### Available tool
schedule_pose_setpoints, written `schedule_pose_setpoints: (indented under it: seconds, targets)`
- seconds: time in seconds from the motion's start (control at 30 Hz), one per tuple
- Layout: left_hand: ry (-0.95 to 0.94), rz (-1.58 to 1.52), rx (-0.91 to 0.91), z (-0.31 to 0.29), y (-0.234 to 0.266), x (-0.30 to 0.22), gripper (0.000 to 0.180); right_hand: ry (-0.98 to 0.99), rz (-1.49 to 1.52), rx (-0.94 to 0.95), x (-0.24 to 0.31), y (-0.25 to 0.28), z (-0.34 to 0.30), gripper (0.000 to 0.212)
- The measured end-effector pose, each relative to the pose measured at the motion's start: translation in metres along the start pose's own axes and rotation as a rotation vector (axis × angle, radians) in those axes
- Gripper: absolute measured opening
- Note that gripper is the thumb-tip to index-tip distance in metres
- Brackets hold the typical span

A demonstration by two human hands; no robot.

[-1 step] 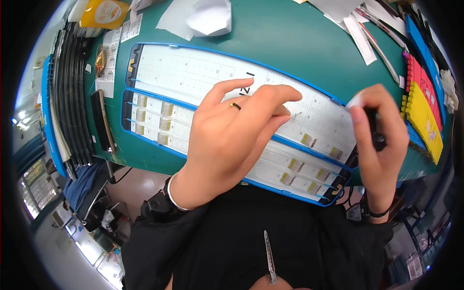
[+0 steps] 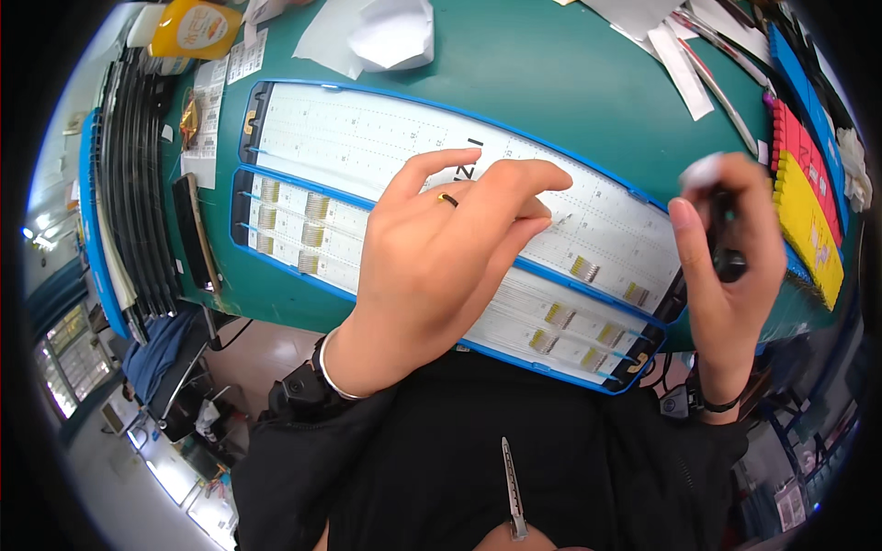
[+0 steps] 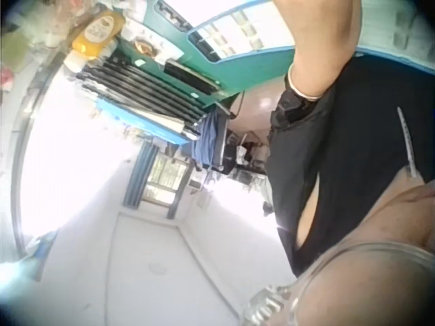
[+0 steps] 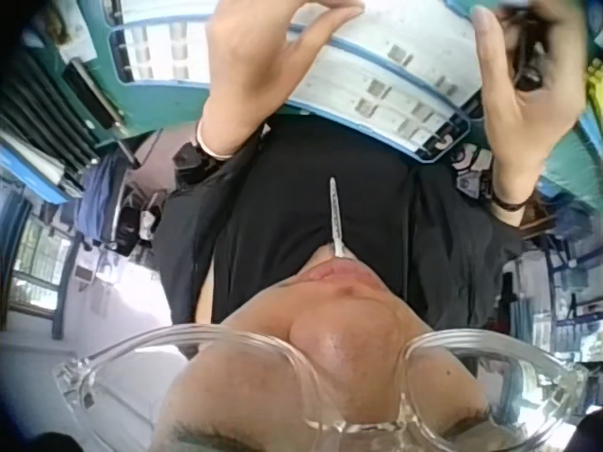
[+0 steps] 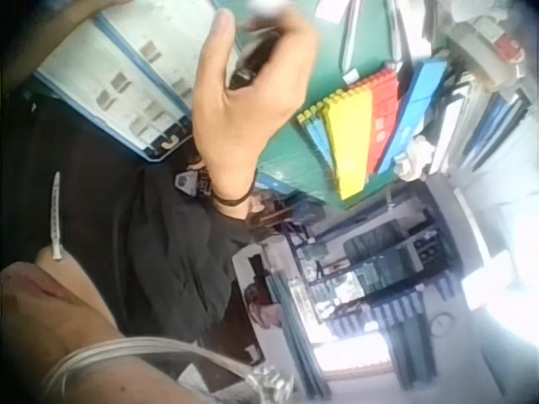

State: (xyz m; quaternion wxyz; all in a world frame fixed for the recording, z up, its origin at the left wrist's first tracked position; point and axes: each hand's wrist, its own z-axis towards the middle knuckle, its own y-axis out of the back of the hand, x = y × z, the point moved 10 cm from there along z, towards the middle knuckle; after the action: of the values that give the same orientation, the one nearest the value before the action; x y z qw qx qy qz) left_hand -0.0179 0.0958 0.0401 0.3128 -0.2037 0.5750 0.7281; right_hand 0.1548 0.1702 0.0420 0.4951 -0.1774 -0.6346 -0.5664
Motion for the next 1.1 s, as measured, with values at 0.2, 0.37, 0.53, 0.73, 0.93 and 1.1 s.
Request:
schedule_pose_setpoints:
  seconds: [0.2,0.37,0.53,0.73,0.93,1.1]
  targets:
    - [0.098,-0.093,0.045,0.003,-0.018,0.006,0.037,-0.183,0.655,-0.233,-0.065,0.066,-0.045,0.027]
    - [0.151,-0.167,0.074,-0.002,-0.026,0.012,0.038,-0.357,0.908,-0.338,-0.086,0.041,-0.094,0.038]
    - [0.119,-0.176,0.048,-0.002,-0.019,0.008,0.038,-0.413,0.944,-0.323,-0.081,0.019,-0.082,0.036]
    - [0.205,-0.263,-0.040,-0.004,-0.012,0.020,0.036,-0.450,0.988,-0.129,-0.079,-0.003,-0.026,0.017]
    - [0.350,-0.417,-0.062,-0.010,-0.016,0.039,0.035,-0.117,0.742,0.045,-0.050,-0.008,0.000,0.040]
    - [0.339,-0.383,-0.070,-0.011,-0.016,0.040,0.037,0.056,0.570,0.234,-0.034,-0.026,0.007,0.044]
